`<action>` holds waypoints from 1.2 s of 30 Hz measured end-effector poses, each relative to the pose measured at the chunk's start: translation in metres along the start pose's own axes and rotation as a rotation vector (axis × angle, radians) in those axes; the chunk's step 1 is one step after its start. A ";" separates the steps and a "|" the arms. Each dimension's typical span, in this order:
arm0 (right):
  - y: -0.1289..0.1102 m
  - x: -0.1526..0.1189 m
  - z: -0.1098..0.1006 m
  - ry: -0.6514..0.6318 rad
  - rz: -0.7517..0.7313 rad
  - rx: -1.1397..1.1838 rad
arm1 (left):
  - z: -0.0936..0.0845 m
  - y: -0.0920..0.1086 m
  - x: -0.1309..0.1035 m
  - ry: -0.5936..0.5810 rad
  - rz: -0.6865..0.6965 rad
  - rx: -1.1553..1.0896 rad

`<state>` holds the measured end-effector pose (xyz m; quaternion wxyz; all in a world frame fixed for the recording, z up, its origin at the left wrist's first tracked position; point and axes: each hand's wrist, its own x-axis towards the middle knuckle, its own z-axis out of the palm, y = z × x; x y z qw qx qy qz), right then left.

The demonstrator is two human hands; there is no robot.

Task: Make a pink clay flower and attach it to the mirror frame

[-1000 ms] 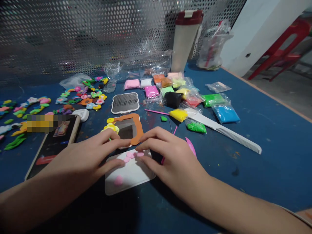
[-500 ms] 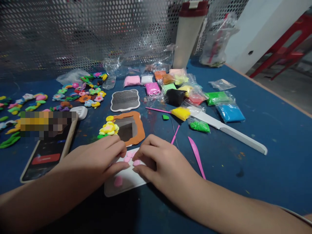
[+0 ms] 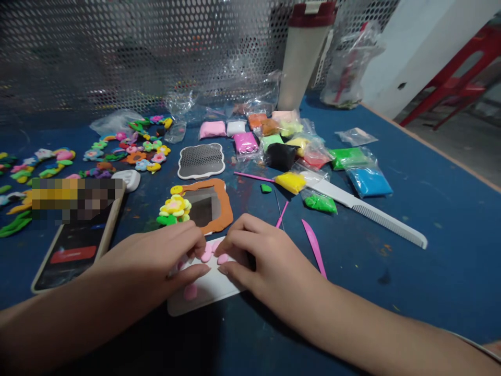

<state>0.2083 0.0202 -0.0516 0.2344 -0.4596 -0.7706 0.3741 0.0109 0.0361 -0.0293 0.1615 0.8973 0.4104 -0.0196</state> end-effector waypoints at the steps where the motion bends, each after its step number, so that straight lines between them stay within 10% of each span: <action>1: 0.000 0.000 -0.001 0.007 0.008 -0.009 | -0.001 0.000 -0.001 0.008 -0.020 -0.018; 36: -0.004 -0.005 0.015 0.080 -0.034 -0.169 | -0.006 0.005 -0.004 -0.053 -0.112 0.305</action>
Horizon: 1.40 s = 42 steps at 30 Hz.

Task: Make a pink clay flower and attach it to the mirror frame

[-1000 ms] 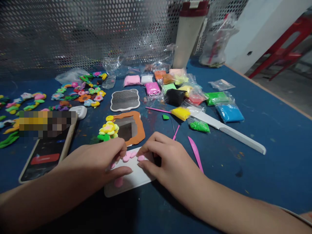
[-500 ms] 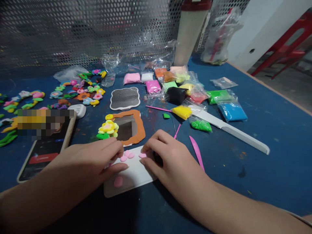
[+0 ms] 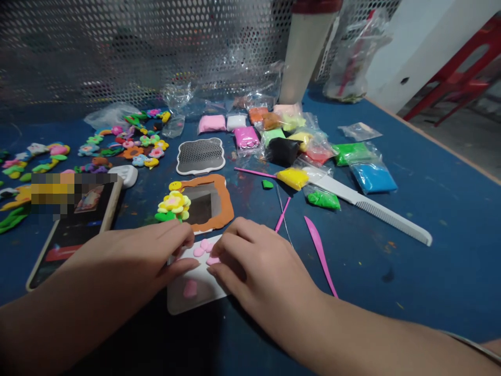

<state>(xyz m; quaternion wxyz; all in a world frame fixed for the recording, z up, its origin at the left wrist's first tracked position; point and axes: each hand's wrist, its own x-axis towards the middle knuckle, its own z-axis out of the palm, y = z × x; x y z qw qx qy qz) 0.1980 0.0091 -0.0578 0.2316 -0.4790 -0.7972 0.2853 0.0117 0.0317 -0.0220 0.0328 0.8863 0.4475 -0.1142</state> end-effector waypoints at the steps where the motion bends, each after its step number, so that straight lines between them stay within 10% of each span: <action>1: 0.000 0.000 0.001 0.005 0.002 -0.012 | 0.000 0.000 0.000 0.001 0.004 0.001; 20: -0.001 -0.001 0.006 0.063 0.038 -0.027 | 0.011 -0.002 0.000 0.212 0.109 -0.037; 42: -0.002 -0.001 0.001 0.062 0.112 0.040 | 0.012 -0.003 0.003 0.173 0.120 -0.055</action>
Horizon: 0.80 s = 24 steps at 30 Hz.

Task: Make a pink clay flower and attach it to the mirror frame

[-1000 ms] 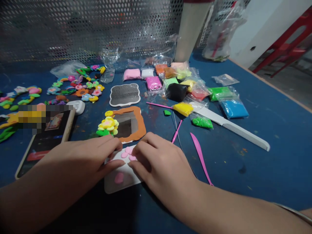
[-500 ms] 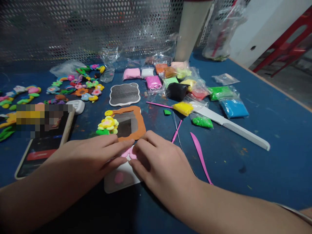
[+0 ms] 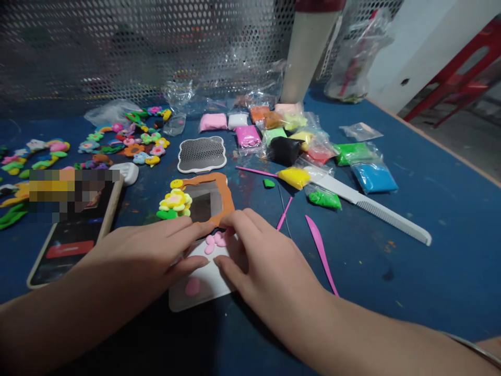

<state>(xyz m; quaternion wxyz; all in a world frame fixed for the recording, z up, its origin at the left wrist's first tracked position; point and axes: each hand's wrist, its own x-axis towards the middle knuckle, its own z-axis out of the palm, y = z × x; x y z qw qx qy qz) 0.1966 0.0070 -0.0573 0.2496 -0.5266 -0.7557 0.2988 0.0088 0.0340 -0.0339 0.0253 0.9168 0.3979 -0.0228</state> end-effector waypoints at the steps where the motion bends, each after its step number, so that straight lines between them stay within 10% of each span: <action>1: 0.001 0.001 -0.001 0.002 -0.006 0.002 | 0.000 0.000 0.000 -0.009 0.003 -0.005; 24: 0.005 0.016 -0.007 -0.042 -0.089 0.015 | 0.006 -0.003 0.001 0.014 0.058 0.009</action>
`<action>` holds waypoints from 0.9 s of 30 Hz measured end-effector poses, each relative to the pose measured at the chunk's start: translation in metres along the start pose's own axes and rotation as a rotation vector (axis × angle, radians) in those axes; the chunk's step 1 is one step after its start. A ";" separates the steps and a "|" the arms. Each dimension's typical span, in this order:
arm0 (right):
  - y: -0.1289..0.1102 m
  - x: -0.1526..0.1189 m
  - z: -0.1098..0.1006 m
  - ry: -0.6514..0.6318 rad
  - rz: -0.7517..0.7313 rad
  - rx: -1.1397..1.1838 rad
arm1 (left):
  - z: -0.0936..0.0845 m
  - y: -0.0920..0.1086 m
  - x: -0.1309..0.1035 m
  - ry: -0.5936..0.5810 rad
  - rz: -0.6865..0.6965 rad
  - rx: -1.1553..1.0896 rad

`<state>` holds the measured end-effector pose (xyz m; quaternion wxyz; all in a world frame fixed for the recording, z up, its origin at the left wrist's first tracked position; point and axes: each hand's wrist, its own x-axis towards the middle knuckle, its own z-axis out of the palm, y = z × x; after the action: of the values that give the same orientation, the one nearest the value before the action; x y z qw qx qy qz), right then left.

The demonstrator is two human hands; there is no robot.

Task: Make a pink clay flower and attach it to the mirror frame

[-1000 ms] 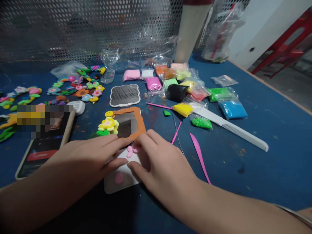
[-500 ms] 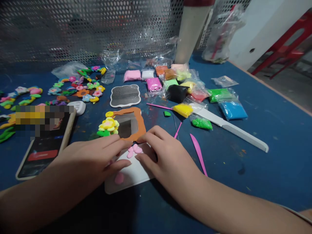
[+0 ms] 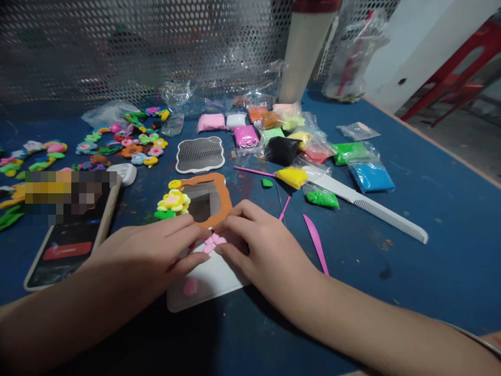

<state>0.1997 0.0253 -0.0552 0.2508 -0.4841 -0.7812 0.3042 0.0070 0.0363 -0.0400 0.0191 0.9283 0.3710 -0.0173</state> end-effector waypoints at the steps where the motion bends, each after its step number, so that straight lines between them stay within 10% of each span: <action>1: 0.000 0.000 0.000 -0.007 0.000 -0.008 | 0.000 0.000 0.000 -0.005 0.006 -0.001; 21: -0.002 0.000 -0.007 -0.059 -0.035 -0.005 | -0.029 0.001 -0.022 -0.051 -0.118 0.174; 27: -0.003 -0.002 -0.010 -0.029 -0.030 0.009 | -0.007 0.001 -0.021 -0.003 -0.091 0.224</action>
<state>0.2053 0.0243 -0.0463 0.2460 -0.4667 -0.7905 0.3110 -0.0078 0.0215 -0.0325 -0.0848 0.9068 0.4084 -0.0607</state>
